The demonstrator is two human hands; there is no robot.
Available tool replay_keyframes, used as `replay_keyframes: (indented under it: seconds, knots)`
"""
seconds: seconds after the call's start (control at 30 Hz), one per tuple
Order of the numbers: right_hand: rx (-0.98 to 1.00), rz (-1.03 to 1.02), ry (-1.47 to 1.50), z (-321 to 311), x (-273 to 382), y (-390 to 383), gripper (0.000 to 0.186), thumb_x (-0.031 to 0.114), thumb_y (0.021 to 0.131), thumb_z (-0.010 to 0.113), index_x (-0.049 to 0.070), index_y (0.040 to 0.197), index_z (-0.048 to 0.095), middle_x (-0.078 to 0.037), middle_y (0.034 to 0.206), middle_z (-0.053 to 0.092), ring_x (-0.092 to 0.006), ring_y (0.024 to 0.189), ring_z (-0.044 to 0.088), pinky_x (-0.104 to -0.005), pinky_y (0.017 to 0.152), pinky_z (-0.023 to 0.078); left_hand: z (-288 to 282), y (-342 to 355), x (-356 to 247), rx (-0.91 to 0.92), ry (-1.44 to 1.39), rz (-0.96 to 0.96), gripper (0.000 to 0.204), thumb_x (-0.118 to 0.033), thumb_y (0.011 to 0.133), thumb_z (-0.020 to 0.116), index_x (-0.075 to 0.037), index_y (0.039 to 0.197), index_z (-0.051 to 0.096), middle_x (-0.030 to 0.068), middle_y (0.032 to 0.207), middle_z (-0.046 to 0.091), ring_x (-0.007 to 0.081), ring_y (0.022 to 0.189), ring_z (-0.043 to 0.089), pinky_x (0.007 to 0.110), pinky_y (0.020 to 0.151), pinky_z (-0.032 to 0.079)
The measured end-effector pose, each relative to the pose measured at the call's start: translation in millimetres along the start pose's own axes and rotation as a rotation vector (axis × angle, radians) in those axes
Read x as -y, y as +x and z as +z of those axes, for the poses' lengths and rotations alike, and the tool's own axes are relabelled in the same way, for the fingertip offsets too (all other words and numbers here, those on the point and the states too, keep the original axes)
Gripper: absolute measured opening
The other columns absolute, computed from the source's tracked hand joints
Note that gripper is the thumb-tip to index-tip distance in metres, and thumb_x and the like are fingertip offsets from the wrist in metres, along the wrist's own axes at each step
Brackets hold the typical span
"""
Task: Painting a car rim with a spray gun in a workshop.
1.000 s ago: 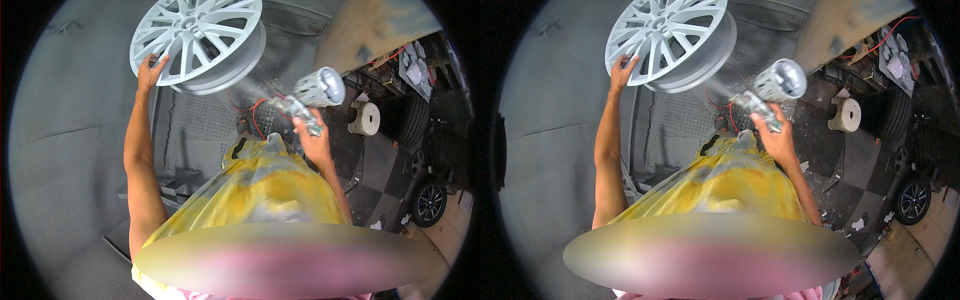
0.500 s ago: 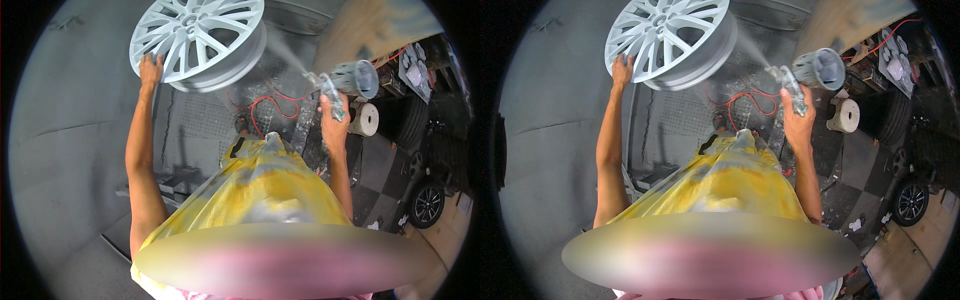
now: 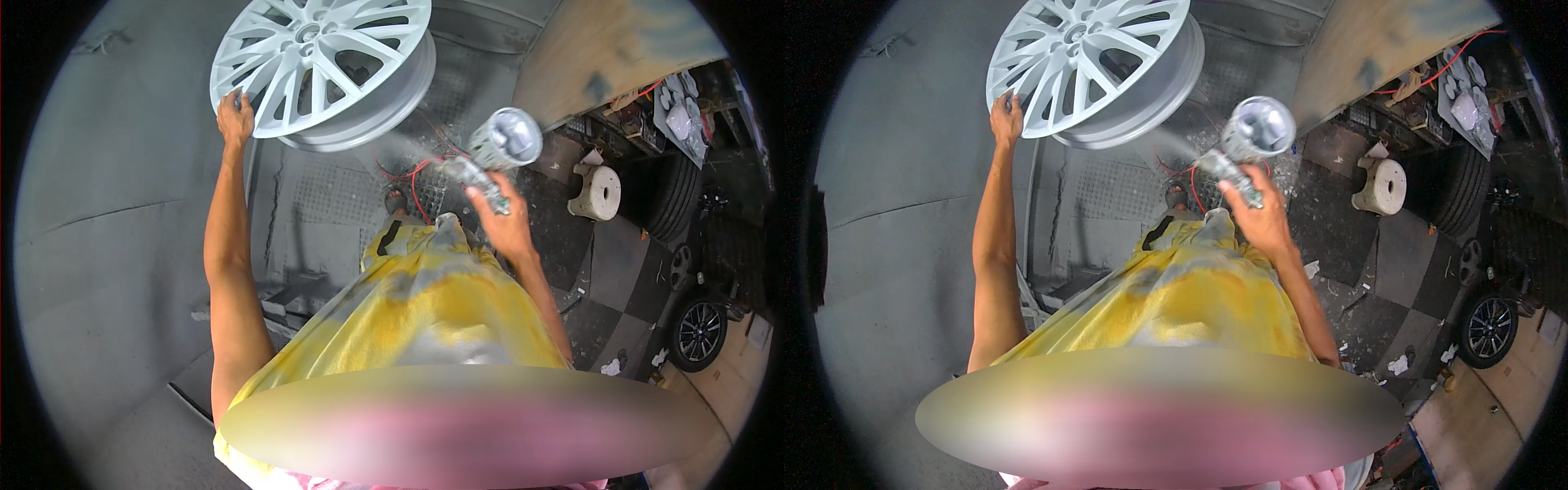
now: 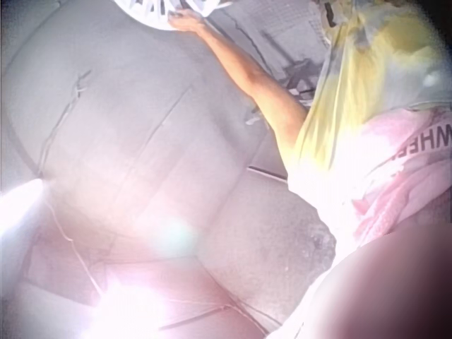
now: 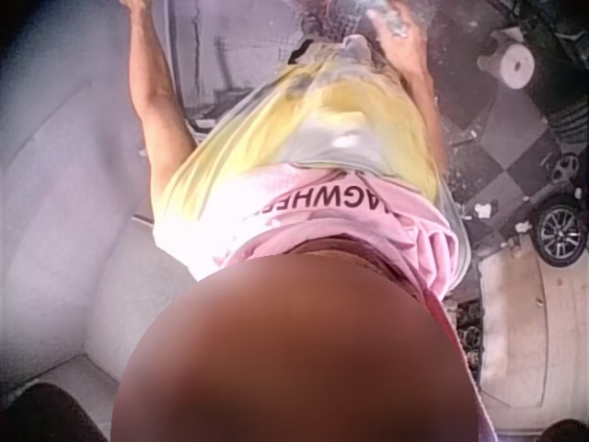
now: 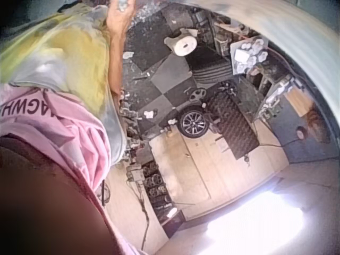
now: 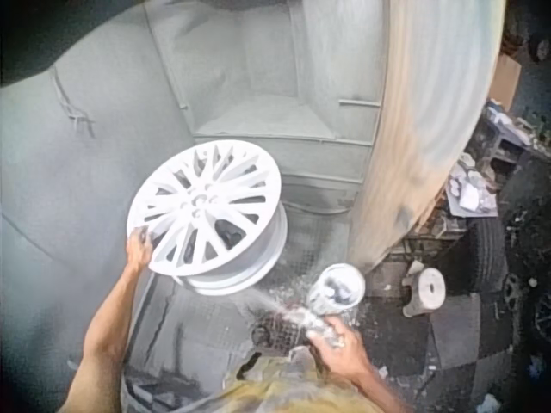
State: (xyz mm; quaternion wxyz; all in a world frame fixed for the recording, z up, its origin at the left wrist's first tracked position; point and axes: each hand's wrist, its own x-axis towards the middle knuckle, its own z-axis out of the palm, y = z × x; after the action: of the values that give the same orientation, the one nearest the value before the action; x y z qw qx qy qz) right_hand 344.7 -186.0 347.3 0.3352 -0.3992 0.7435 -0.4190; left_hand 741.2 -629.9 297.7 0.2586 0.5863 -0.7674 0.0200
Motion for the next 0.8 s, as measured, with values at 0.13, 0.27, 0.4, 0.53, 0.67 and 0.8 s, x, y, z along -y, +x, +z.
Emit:
replay_keyframes:
  seconds: [0.13, 0.27, 0.4, 0.53, 0.67, 0.8]
  knots:
    - [-0.252, -0.024, 0.084, -39, -2, 22, 0.036, 0.027, 0.097, 0.072, 0.002, 0.121, 0.064, -0.013, 0.097, 0.072, -0.0180, 0.087, 0.066, -0.0345, 0.081, 0.052, -4, 11, 6, 0.032, -0.029, 0.032, 0.041, -0.037, 0.098, 0.064, -0.008, 0.126, 0.070, 0.0164, 0.126, 0.065, 0.0383, 0.121, 0.057, 0.049, 0.104, 0.045]
    - [-0.384, -0.103, 0.066, -59, 5, 31, 0.037, 0.029, 0.098, 0.072, 0.002, 0.122, 0.063, -0.010, 0.094, 0.072, -0.0162, 0.085, 0.064, -0.0340, 0.078, 0.052, -13, 18, 3, -0.006, 0.200, 0.042, 0.044, -0.042, 0.097, 0.065, -0.009, 0.126, 0.070, 0.0177, 0.129, 0.062, 0.0387, 0.125, 0.052, 0.051, 0.105, 0.043]
    - [-0.244, -0.047, 0.126, -44, 17, 17, 0.035, 0.027, 0.098, 0.072, 0.003, 0.122, 0.063, -0.005, 0.088, 0.069, -0.0135, 0.079, 0.062, -0.0321, 0.073, 0.051, -15, 23, 4, -0.096, 0.377, -0.130, 0.054, -0.054, 0.094, 0.066, -0.010, 0.126, 0.069, 0.0197, 0.132, 0.057, 0.0388, 0.127, 0.049, 0.052, 0.105, 0.042]
    - [0.018, 0.033, 0.246, -24, 27, -10, 0.031, 0.025, 0.097, 0.073, 0.004, 0.118, 0.064, -0.003, 0.083, 0.068, -0.0095, 0.075, 0.060, -0.0296, 0.070, 0.050, -11, 22, 17, -0.182, 0.240, -0.353, 0.058, -0.058, 0.095, 0.060, -0.010, 0.127, 0.068, 0.0212, 0.134, 0.057, 0.0407, 0.129, 0.048, 0.053, 0.106, 0.041]
    - [0.053, 0.048, 0.314, -28, 29, -9, 0.031, 0.024, 0.096, 0.074, 0.004, 0.117, 0.064, -0.005, 0.087, 0.070, -0.0118, 0.078, 0.062, -0.0312, 0.072, 0.051, -6, -3, 48, -0.182, 0.119, -0.545, 0.061, -0.059, 0.097, 0.053, -0.008, 0.128, 0.067, 0.0242, 0.133, 0.058, 0.0438, 0.130, 0.048, 0.056, 0.107, 0.041]
    - [-0.308, -0.155, 0.113, -48, 22, 14, 0.034, 0.025, 0.096, 0.075, 0.002, 0.119, 0.063, -0.011, 0.093, 0.072, -0.0174, 0.082, 0.064, -0.0346, 0.076, 0.052, 12, -77, 105, 0.028, 0.136, -0.568, 0.066, -0.058, 0.098, 0.052, 0.001, 0.123, 0.067, 0.0272, 0.126, 0.064, 0.0470, 0.121, 0.057, 0.054, 0.104, 0.044]
